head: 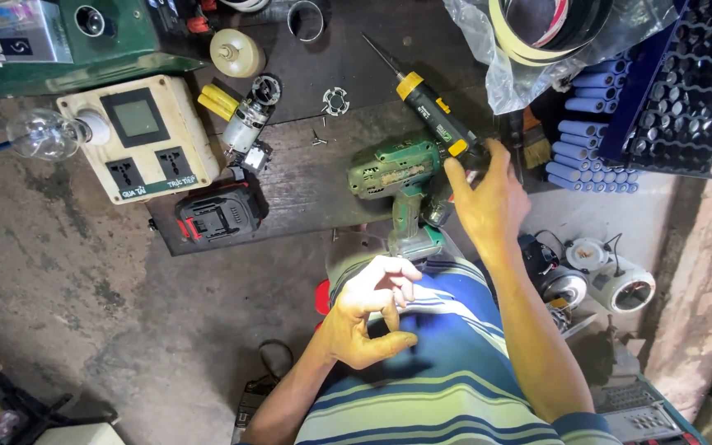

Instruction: Disassembling a cordless drill, inspecting its internal components, and testing its torque and functionality on a workbench.

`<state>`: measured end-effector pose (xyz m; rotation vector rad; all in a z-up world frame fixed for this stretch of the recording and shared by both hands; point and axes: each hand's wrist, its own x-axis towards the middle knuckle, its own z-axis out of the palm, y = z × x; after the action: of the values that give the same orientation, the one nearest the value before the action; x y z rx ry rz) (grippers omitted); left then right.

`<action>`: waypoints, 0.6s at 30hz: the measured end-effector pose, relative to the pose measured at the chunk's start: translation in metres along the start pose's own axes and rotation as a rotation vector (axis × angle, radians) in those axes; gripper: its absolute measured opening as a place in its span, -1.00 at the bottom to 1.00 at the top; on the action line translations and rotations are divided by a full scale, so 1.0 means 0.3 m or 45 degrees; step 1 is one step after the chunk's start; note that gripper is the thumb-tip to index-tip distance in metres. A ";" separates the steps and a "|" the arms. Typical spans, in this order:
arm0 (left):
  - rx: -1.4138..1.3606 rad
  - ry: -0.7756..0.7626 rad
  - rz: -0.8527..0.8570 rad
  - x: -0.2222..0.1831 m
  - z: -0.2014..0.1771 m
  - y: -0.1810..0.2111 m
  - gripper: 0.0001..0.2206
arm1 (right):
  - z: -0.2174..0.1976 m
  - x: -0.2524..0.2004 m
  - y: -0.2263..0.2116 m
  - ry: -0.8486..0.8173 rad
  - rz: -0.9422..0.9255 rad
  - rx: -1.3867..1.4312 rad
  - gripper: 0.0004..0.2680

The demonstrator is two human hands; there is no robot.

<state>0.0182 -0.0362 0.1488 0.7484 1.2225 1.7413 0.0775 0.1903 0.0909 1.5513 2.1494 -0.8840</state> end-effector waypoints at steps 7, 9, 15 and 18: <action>0.062 -0.101 -0.050 0.009 -0.026 0.032 -0.81 | -0.117 -0.216 -0.004 0.439 -1.294 0.247 -0.96; 0.098 -0.145 -0.055 0.013 -0.030 0.040 -0.83 | -0.141 -0.272 -0.035 0.266 -1.384 0.399 -0.98; -0.061 -0.168 -0.034 0.047 -0.035 0.100 -0.80 | -0.115 -0.310 -0.051 -0.002 -1.543 0.466 -0.92; -0.091 -0.143 -0.052 0.017 -0.039 0.079 -0.82 | -0.091 -0.313 -0.034 -0.061 -1.503 0.453 -0.93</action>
<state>-0.0013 -0.0402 0.1671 0.7634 1.0869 1.6778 0.1022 0.1386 0.1709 0.1629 2.9165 -1.6470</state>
